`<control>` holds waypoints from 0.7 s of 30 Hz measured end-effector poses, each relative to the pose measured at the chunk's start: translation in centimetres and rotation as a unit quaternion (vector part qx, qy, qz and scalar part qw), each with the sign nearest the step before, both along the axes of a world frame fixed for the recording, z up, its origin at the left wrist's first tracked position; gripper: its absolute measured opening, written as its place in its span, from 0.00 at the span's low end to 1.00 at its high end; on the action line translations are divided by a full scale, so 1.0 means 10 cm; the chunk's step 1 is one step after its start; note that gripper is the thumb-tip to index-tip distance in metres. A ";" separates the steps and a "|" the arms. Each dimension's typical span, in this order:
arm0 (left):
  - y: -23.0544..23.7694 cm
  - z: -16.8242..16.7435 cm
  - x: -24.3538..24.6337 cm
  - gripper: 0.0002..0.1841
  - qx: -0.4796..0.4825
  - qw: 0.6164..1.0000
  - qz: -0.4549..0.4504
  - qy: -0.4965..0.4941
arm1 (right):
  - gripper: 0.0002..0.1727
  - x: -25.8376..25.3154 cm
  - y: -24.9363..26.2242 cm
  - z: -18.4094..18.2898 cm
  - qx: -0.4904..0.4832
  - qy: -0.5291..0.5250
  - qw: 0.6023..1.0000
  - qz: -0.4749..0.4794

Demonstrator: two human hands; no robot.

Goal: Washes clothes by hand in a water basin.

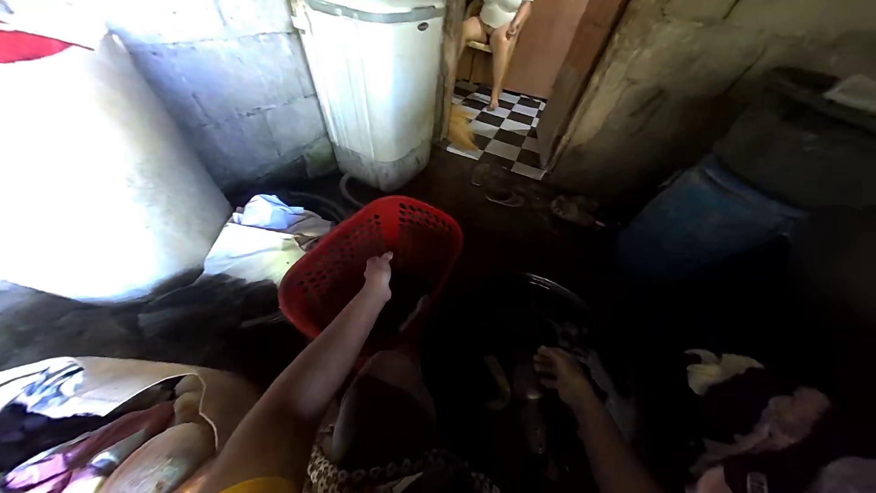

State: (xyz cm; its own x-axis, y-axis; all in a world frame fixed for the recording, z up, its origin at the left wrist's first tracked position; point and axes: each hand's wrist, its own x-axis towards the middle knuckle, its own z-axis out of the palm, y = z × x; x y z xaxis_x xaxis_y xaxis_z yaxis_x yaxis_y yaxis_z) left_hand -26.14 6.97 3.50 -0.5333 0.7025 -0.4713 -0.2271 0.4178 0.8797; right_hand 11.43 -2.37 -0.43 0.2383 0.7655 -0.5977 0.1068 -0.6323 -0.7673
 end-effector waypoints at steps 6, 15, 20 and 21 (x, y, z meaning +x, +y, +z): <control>-0.14 0.63 0.83 0.23 0.069 0.974 -0.217 -0.020 | 0.24 0.49 -0.01 -0.40 -0.042 -0.273 0.951 0.139; -0.26 0.11 2.00 0.19 -0.029 0.890 -0.453 -0.048 | 0.33 -0.11 -0.29 -0.77 -0.007 -0.348 0.854 0.388; -0.18 -0.31 2.09 0.20 -0.044 0.810 -0.573 0.121 | 0.33 -0.46 -0.63 -1.35 0.064 -0.277 0.794 0.538; -0.13 -0.37 2.08 0.20 -0.034 0.774 -0.606 0.178 | 0.34 -0.46 -0.68 -1.43 0.032 -0.268 0.800 0.537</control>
State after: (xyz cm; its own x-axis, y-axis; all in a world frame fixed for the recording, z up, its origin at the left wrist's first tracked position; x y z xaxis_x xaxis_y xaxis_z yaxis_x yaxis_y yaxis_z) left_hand -5.32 5.69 -0.20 0.3941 0.7690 -0.5033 0.6203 0.1816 0.7631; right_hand 6.87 -9.18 -14.75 -0.3680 0.7261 -0.5809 0.8854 0.0829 -0.4573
